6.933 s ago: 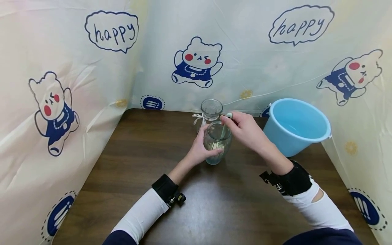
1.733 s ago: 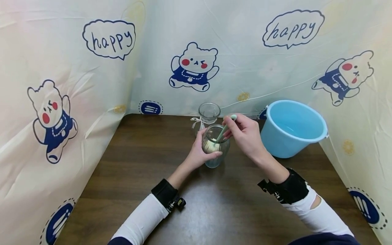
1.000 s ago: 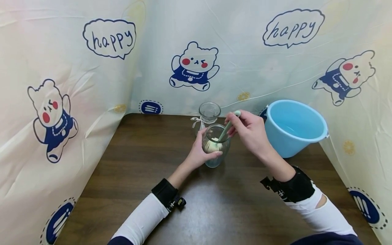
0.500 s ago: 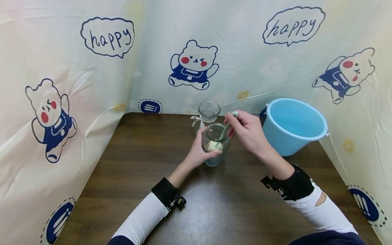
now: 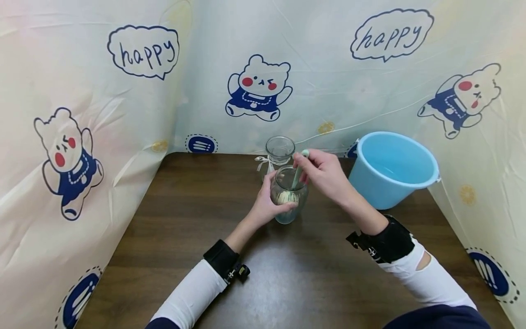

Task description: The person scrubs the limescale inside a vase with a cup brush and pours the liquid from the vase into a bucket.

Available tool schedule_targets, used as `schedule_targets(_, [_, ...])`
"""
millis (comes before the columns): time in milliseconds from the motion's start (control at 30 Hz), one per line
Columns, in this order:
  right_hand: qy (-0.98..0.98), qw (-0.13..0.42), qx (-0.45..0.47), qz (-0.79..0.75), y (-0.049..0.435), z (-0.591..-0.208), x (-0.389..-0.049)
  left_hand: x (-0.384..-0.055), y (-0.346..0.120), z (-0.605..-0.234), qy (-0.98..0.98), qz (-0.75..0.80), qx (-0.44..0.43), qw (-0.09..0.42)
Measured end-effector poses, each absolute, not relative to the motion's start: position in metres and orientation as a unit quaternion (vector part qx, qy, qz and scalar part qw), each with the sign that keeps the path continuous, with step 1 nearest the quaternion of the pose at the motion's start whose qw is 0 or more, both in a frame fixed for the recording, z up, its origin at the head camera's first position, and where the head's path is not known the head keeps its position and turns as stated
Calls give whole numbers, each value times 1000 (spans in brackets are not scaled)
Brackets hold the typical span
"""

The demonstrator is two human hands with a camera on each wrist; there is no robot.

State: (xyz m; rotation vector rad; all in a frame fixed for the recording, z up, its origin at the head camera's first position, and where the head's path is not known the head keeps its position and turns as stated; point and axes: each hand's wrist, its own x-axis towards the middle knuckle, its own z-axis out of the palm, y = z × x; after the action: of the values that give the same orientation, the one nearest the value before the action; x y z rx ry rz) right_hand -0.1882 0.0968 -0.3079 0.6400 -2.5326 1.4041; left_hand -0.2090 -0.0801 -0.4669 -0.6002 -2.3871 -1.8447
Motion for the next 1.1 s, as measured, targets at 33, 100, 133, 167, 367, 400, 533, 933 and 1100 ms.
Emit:
schedule_targets(33, [-858,80,215,460,96,-309,-188,-210,-81,-468,-776,-599,-195,32])
schedule_targets(100, [-864,74,218,448,96,-309,-189,-209,-81,-465,-774,-600,-197,33])
schedule_targets(133, [-863,76,220,448,96,-304,-186,-209,-81,-466,-774,-600,-198,34])
schedule_targets(167, [-860,81,221,453,96,-300,-185,-210,-80,-466,-774,-601,-199,36])
schedule_targets(367, [-841,111,231,476,99,-286,-184,-213,-81,-471,-775,-599,-198,44])
schedule_targets(400, [-843,111,231,473,98,-287,-184,-213,-81,-471,-774,-599,-199,44])
schedule_targets(533, [-865,89,224,440,95,-300,-189,-214,-81,-468,-773,-602,-198,38])
schedule_targets(933, [-906,91,267,316,93,-317,-187,-211,-80,-469,-779,-597,-188,24])
schedule_targets(1100, [-894,153,258,334,97,-305,-185,-211,-81,-469,-773,-599,-203,38])
